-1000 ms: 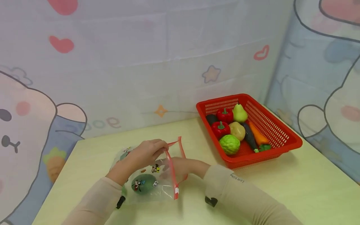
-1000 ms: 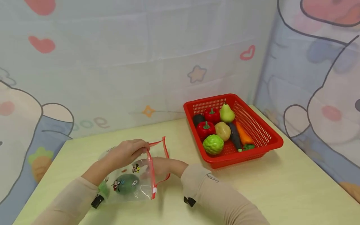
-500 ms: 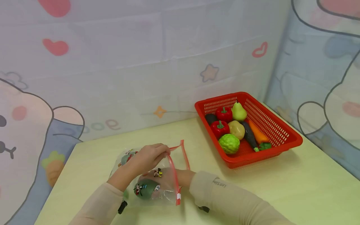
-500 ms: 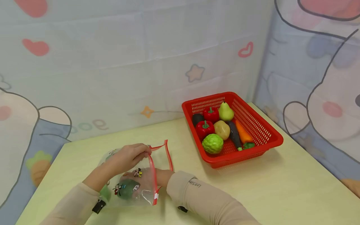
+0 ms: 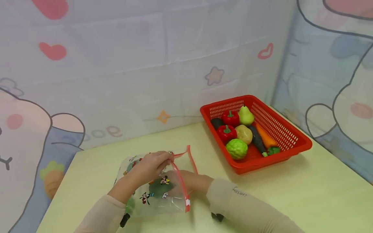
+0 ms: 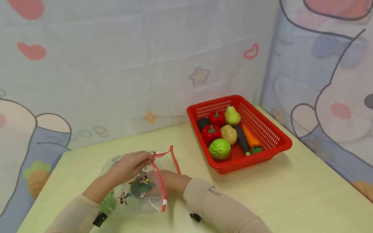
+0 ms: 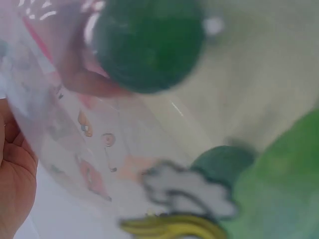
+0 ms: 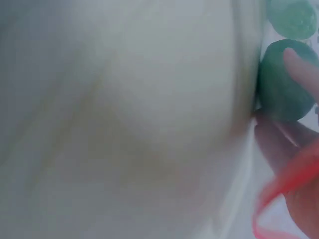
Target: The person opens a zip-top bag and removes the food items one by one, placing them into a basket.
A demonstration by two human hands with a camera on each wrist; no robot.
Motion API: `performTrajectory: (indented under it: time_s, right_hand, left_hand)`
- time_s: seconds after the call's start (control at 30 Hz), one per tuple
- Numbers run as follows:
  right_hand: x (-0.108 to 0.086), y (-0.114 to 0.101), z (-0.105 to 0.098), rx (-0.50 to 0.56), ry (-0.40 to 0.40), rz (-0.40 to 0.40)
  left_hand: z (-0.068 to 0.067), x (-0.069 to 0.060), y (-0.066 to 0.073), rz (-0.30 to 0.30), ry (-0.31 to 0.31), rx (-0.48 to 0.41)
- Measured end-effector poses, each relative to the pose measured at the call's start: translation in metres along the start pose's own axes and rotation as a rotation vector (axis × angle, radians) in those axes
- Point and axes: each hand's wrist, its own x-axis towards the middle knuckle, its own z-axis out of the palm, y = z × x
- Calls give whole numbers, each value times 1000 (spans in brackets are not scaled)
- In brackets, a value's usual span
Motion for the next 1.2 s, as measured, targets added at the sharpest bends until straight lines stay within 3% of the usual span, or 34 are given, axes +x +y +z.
performTrajectory:
  time_s: [0.17, 0.37, 0.57, 0.7, 0.87, 1.07, 1.2]
  right_hand:
    - [-13, 8, -7, -30, -2, -19]
    - [-39, 16, -23, 16, -66, 168]
    - [-77, 6, -39, 6, -8, 277]
    - [-103, -4, -63, 50, 62, 285]
    - [-134, -2, -111, 101, 228, 266]
    - [-172, 31, -165, 186, 367, 373]
    - [-196, 61, -179, 175, 314, 475]
  left_hand:
    - [2, 0, 0, -19, -18, -5]
    - [4, -1, 0, -42, -28, -19]
    - [7, -3, 0, -54, -53, -22]
    - [6, -4, -3, -6, -7, -4]
    - [4, -4, -4, 39, 32, 2]
    - [3, -2, -2, 29, 33, -2]
    - [5, -3, -2, 21, 14, -7]
